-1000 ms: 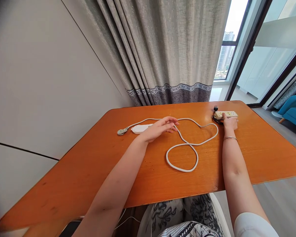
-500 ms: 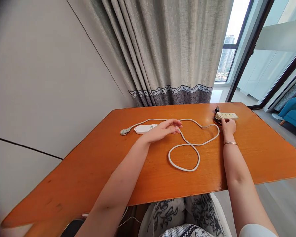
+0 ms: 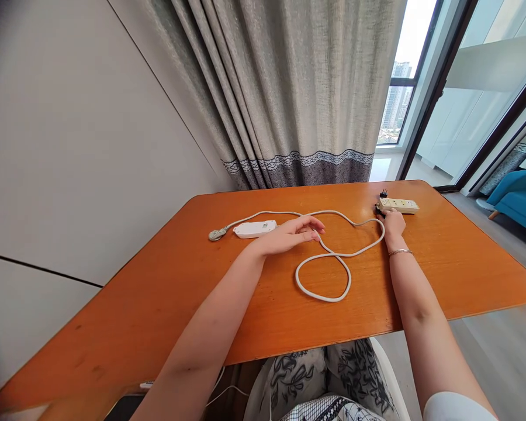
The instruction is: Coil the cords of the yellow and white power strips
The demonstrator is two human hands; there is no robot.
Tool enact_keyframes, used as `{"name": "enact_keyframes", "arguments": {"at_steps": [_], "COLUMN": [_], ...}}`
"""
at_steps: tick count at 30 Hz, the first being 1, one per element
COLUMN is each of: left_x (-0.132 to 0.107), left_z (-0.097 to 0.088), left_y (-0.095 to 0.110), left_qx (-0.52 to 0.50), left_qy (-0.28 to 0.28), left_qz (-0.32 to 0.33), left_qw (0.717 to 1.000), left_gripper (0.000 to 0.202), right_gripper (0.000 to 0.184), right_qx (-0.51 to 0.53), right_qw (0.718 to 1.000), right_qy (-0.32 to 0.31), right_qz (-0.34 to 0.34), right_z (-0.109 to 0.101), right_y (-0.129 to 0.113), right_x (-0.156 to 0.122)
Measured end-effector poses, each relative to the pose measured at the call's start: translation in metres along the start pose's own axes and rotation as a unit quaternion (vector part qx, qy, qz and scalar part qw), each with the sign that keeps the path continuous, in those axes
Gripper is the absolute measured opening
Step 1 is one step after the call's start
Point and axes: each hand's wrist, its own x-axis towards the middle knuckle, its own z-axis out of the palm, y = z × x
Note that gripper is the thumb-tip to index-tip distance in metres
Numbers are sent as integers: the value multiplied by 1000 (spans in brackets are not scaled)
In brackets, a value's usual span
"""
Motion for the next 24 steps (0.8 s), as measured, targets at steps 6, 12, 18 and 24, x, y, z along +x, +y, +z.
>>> {"name": "enact_keyframes", "arguments": {"at_steps": [6,12,18,24], "left_x": [0,-2,0,6], "left_z": [1,-1,2,-12], "left_y": [0,-3,-13,-39], "left_qx": [47,119,248,336], "left_qy": [-14,-31,-64,-3], "left_qz": [-6,-22,-76,-111], "left_qw": [999,992,964,935], "left_gripper": [35,34,36,30], "right_gripper": [29,44,59,59], "right_qx": [64,220,396,482], "right_qw": [998,973,914,851], "right_qy": [16,64,-73,-199], "right_qz": [18,16,-43,-65], "right_z": [-4,2,22,22], "right_y": [-6,-27,-61,-76], "right_x": [-4,-17,-42,-63]}}
